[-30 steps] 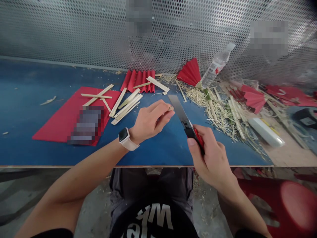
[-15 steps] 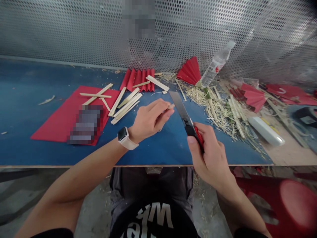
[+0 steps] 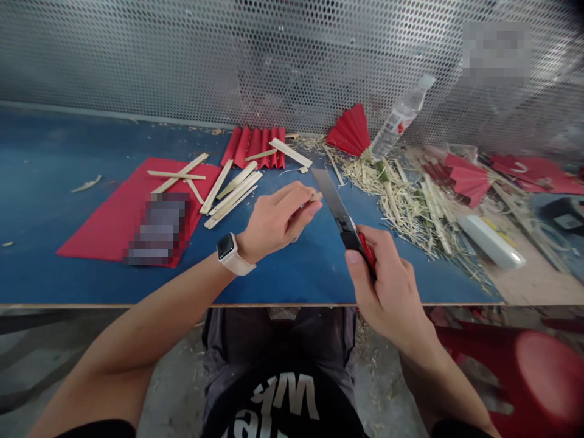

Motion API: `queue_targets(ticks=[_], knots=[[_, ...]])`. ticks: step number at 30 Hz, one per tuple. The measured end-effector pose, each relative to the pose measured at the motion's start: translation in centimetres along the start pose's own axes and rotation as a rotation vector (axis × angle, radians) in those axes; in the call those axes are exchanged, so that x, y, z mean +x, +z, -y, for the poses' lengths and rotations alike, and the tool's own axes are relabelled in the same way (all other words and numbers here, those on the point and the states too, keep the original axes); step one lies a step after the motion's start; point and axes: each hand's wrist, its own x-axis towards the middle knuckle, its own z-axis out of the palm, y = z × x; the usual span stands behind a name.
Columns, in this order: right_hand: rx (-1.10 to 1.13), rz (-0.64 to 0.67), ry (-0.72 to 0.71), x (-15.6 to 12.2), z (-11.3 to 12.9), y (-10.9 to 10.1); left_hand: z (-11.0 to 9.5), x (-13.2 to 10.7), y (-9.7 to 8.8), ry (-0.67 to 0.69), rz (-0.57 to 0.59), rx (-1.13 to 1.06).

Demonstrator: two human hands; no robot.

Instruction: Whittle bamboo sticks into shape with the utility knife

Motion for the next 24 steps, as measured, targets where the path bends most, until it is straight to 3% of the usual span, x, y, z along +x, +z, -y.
queue_targets(ticks=[12, 19, 24], knots=[[0.01, 0.02, -0.001, -0.06, -0.18, 0.01, 0.1, 0.22, 0.16, 0.07, -0.073, 0.071], [0.02, 0.026, 0.007, -0.01, -0.06, 0.01, 0.19, 0.14, 0.01, 0.073, -0.047, 0.104], [0.012, 0.019, -0.003, 0.12, 0.0, 0.0, 0.28, -0.01, 0.26, 0.04, -0.039, 0.014]])
